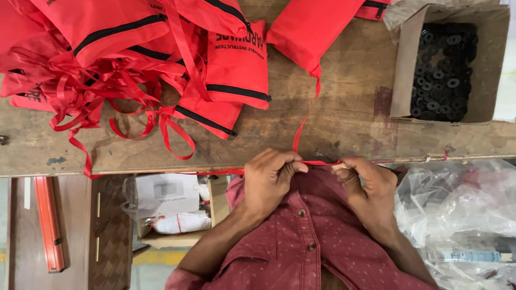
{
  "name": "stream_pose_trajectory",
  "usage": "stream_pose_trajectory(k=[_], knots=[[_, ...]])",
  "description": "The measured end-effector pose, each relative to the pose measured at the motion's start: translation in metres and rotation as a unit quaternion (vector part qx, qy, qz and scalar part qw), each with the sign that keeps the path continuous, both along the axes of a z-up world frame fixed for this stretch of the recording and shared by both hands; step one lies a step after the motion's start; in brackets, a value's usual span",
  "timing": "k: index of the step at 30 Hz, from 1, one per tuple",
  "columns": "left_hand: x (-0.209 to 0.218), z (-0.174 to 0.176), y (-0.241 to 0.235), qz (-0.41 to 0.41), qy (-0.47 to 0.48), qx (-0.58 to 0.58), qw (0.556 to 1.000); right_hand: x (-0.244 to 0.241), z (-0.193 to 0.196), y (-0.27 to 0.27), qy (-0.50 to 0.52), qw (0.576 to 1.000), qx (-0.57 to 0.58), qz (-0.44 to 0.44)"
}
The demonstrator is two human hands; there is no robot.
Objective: Tying red ribbons onto hardware assembly bags and organizing them on a workbench.
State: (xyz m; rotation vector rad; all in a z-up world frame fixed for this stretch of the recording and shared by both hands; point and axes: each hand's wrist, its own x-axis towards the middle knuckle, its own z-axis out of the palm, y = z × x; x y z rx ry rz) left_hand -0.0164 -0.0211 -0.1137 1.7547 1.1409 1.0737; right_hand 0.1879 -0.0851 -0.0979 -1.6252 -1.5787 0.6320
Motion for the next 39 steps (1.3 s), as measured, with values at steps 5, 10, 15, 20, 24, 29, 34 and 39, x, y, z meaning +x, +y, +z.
stream_pose_trajectory(k=[5,10,15,20,24,29,34,39], knots=[[0.003,-0.003,-0.001,0.011,0.025,0.034,0.999,0.001,-0.012,-0.004,-0.020,0.997,0.051,-0.047],[-0.007,-0.012,0.000,0.048,0.078,0.037,0.995,0.079,-0.053,-0.037,0.008,0.972,0.173,-0.160],[-0.008,0.003,-0.006,-0.020,0.029,-0.002,0.999,0.034,0.013,0.017,-0.008,0.977,0.154,-0.146],[-0.035,0.020,-0.013,-0.071,0.024,-0.108,0.991,0.016,-0.008,0.080,-0.234,0.967,-0.018,-0.101],[-0.066,0.019,-0.011,-0.081,0.071,-0.099,0.989,0.001,0.022,0.095,-0.321,0.941,0.083,-0.072],[-0.075,0.018,-0.009,-0.095,0.115,-0.007,0.989,-0.018,0.030,0.151,-0.392,0.906,0.155,0.036],[-0.088,0.006,-0.012,-0.090,0.184,0.020,0.979,-0.002,0.005,0.212,-0.450,0.888,0.083,0.046],[-0.114,-0.012,-0.016,-0.105,0.295,0.001,0.950,-0.011,0.083,0.214,-0.285,0.937,0.201,0.004]])
